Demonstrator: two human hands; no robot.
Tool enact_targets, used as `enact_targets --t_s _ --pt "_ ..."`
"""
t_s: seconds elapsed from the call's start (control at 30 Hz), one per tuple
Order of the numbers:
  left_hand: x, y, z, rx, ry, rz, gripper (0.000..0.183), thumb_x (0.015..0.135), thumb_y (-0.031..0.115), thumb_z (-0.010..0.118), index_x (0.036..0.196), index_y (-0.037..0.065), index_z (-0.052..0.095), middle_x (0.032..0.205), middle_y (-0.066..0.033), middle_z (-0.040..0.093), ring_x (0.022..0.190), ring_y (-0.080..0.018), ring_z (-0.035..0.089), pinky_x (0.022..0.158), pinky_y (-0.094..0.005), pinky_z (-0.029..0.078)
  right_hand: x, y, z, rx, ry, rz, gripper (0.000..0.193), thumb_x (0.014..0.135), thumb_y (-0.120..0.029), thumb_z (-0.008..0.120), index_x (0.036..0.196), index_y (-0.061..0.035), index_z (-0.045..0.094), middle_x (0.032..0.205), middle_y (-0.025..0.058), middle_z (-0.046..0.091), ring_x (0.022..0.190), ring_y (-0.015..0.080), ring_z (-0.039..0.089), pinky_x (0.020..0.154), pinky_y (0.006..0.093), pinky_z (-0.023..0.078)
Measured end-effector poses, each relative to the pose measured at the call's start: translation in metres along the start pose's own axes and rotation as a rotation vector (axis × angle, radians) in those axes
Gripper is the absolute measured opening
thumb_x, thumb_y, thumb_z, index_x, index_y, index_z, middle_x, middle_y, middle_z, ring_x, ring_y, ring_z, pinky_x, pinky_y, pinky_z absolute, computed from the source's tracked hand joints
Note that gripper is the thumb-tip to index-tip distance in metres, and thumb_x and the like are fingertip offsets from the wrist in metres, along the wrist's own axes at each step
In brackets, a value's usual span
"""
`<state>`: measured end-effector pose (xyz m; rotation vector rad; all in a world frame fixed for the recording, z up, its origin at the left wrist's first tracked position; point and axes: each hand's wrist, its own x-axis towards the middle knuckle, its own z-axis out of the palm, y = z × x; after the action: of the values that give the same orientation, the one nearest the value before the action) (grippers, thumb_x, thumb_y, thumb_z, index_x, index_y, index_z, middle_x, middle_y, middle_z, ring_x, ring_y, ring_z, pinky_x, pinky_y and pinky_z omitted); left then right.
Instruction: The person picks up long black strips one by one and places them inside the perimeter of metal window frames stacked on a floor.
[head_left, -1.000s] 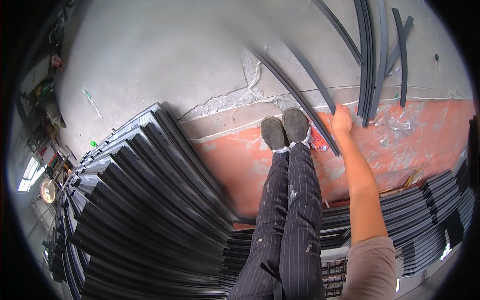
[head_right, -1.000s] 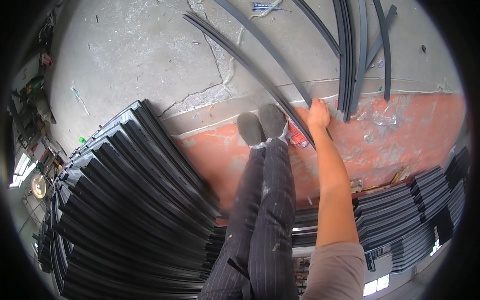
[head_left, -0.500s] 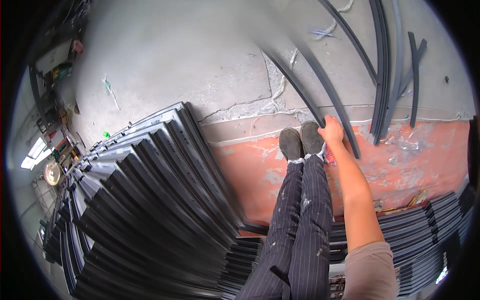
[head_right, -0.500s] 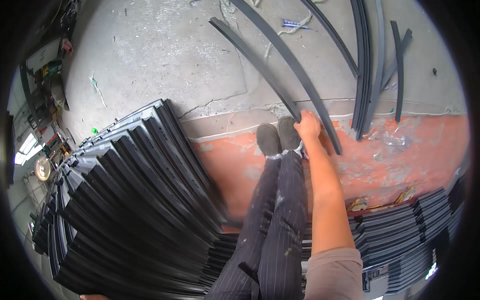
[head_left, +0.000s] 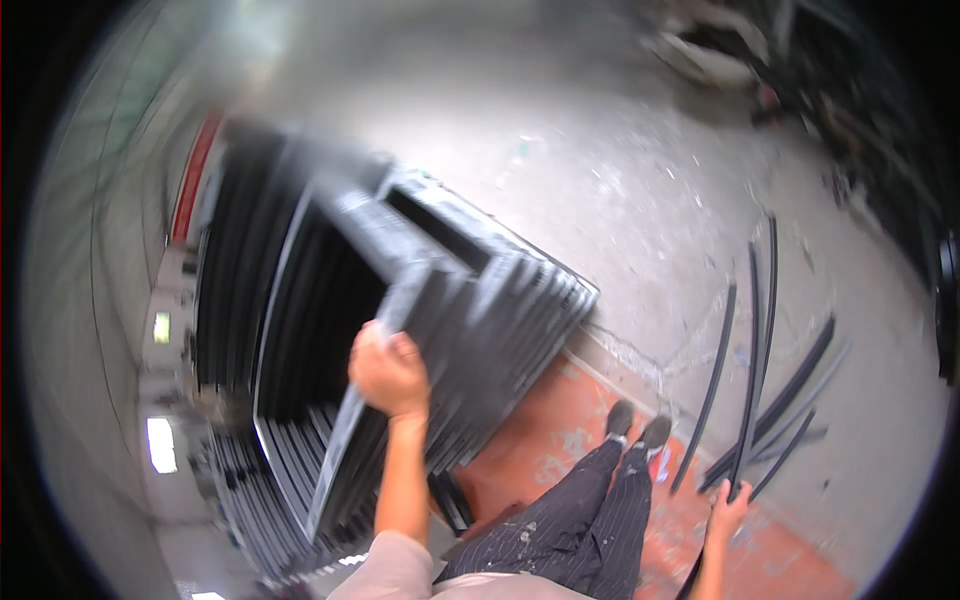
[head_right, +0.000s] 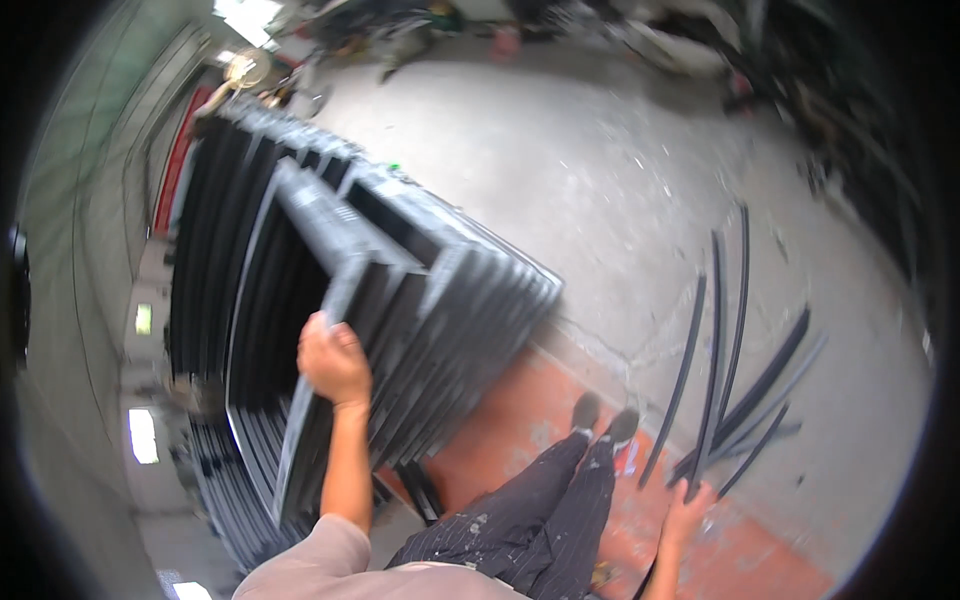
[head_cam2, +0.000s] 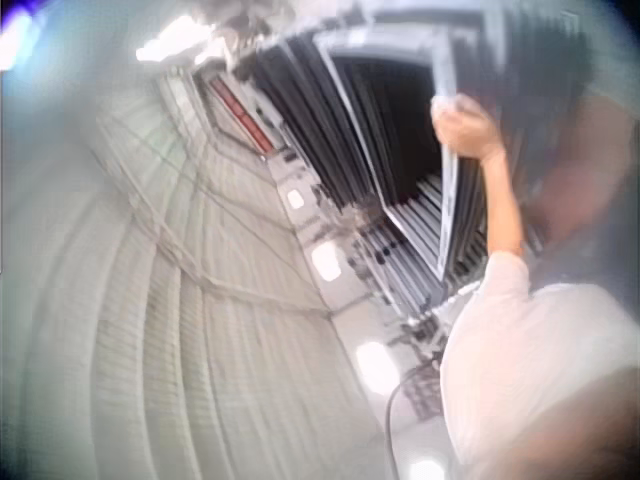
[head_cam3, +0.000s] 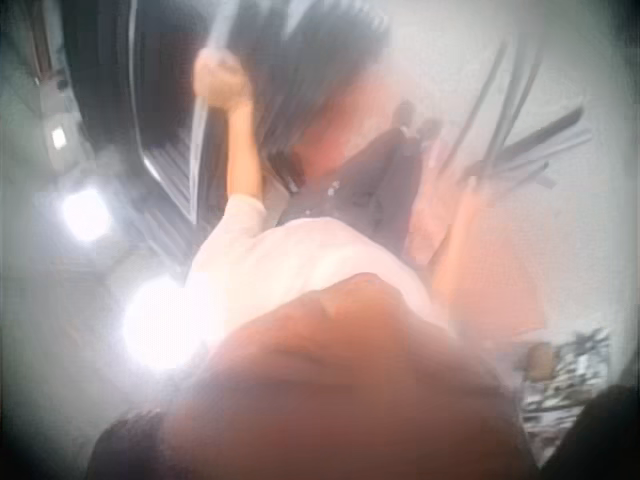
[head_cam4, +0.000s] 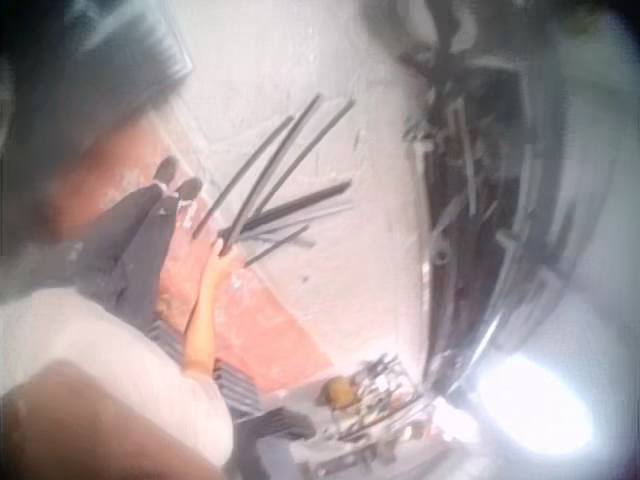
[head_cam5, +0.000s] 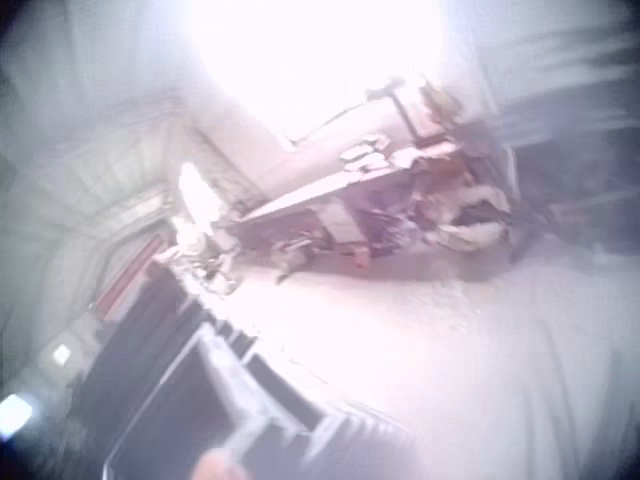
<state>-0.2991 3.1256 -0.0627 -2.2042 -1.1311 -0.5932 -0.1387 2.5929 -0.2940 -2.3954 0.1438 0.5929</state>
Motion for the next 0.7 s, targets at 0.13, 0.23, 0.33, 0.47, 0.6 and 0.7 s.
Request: enact_targets --t_s 0.13,0.23,0.33,0.47,0.6,0.7 --pt "0.007 0.003 -0.037 -0.313 -0.029 -0.149 0.043 0.093 0.025 0.059 0.126 -0.002 0.054 0.129 -0.0235 0.055 0.121 -0.0404 0.051 0.106 -0.0485 0.037 0.022 -0.146 -0.079 -0.145 0.320 -0.774 0.043 0.094 -0.025 0.062 0.126 0.0023 0.055 0.112 0.0241 0.065 0.096 0.0431 0.064 0.080 0.0441 0.051" --pt "0.027 0.014 -0.119 -0.728 -0.049 -0.001 0.046 0.092 0.023 0.060 0.130 -0.002 0.052 0.131 -0.0216 0.053 0.126 -0.0380 0.049 0.109 -0.0512 0.034 0.007 -0.307 -0.108 -0.170 0.209 -1.110 0.047 0.085 -0.015 0.068 0.128 0.0006 0.056 0.100 0.0185 0.066 0.087 0.0384 0.063 0.077 0.0424 0.051" --pt "0.042 -0.017 -0.174 -0.822 0.105 0.326 0.048 0.090 0.035 0.064 0.132 0.013 0.053 0.133 -0.0119 0.053 0.128 -0.0292 0.049 0.114 -0.0501 0.031 -0.047 -0.449 -0.080 -0.267 0.055 -1.627 0.053 0.070 -0.007 0.073 0.122 -0.0038 0.062 0.090 0.0125 0.063 0.079 0.0311 0.062 0.073 0.0398 0.050" --pt "0.050 -0.098 -0.158 -0.670 -0.113 0.166 0.069 0.080 0.057 0.065 0.130 0.010 0.054 0.129 -0.0145 0.054 0.126 -0.0286 0.051 0.113 -0.0508 0.032 -0.142 -0.558 -0.002 -0.418 -0.287 -2.010 0.050 0.063 -0.015 0.079 0.111 -0.0111 0.066 0.091 0.0060 0.062 0.083 0.0253 0.061 0.075 0.0380 0.050" --pt "-0.009 -0.193 -0.108 -0.634 -0.566 -0.081 0.068 0.077 0.073 0.055 0.086 0.006 0.062 0.073 -0.0114 0.061 0.073 -0.0309 0.062 0.073 -0.0433 0.051 -0.216 -0.604 0.077 -0.509 -0.678 -2.078 0.049 0.066 -0.017 0.082 0.112 -0.0079 0.066 0.091 0.0111 0.064 0.085 0.0299 0.062 0.077 0.0419 0.050" --pt "-0.057 -0.259 -0.093 -0.592 -0.486 -0.164 0.067 0.078 0.074 0.053 0.075 0.007 0.055 0.068 -0.0110 0.059 0.066 -0.0317 0.061 0.061 -0.0436 0.047 -0.257 -0.628 0.124 -0.564 -0.799 -2.123 0.048 0.064 -0.017 0.083 0.109 -0.0064 0.068 0.094 0.0120 0.066 0.088 0.0305 0.064 0.081 0.0415 0.051"
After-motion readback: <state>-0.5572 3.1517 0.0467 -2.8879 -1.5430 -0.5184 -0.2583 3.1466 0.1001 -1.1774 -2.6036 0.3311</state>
